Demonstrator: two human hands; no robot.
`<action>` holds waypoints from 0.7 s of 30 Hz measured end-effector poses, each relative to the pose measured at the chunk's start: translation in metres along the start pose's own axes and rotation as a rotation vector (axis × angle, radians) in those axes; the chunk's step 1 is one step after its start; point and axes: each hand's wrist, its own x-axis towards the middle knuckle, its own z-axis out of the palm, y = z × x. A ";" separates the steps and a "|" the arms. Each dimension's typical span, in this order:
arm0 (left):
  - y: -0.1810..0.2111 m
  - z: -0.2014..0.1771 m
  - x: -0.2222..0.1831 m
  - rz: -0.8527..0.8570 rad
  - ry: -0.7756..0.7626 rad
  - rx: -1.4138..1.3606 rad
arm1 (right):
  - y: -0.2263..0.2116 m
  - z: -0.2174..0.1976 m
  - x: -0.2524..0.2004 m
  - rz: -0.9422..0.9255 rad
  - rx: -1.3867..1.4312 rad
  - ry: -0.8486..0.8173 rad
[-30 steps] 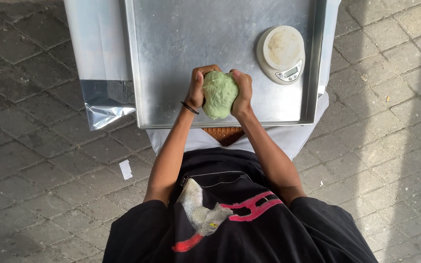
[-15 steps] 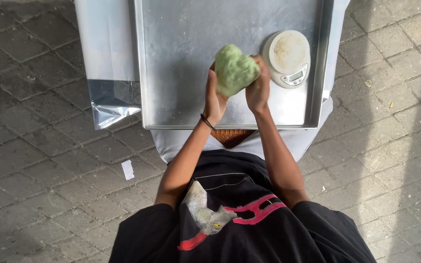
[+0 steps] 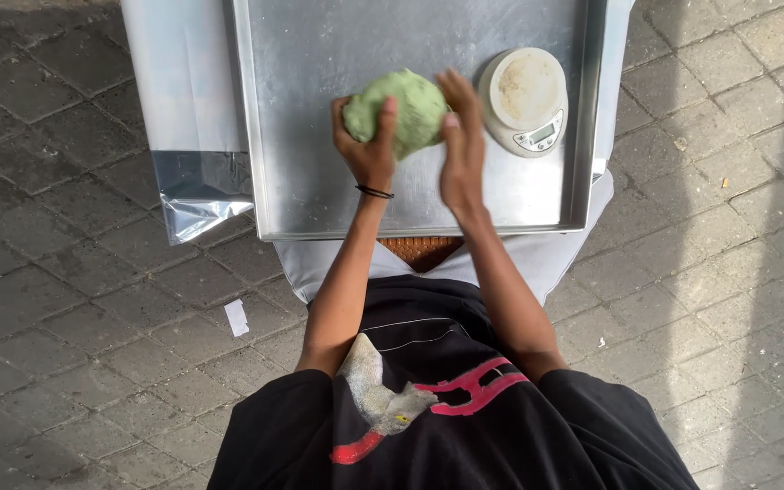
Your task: Kneading a small piece of green dough on a metal tray and weighing it on a digital scale.
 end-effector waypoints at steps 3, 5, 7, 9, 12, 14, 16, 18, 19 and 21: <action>0.010 -0.003 -0.019 0.083 -0.143 0.109 | -0.003 0.020 0.013 0.024 -0.139 0.211; 0.015 -0.008 -0.018 0.099 -0.224 0.088 | 0.012 0.017 0.019 0.070 -0.113 0.220; 0.009 -0.012 -0.016 0.114 -0.307 0.062 | 0.023 0.012 0.021 0.113 -0.092 0.231; -0.007 -0.015 -0.012 -0.082 -0.503 -0.223 | 0.030 0.008 0.018 0.189 0.121 0.163; -0.028 -0.011 -0.016 -0.315 -0.561 -0.338 | 0.086 0.008 0.016 0.171 0.309 0.120; -0.028 -0.016 -0.004 -0.335 -0.655 -0.371 | 0.095 0.007 0.008 0.168 0.324 0.087; -0.053 -0.019 0.009 -0.354 -0.750 -0.407 | 0.100 0.007 0.006 0.163 0.336 0.055; -0.103 -0.025 0.021 -0.144 -0.791 -0.089 | 0.100 0.011 0.005 0.097 0.483 0.070; -0.078 -0.022 0.031 -0.146 -0.790 -0.089 | 0.093 0.014 0.010 0.098 0.482 0.069; -0.029 -0.015 0.054 0.216 -0.738 0.170 | 0.078 0.020 0.023 -0.013 0.584 0.131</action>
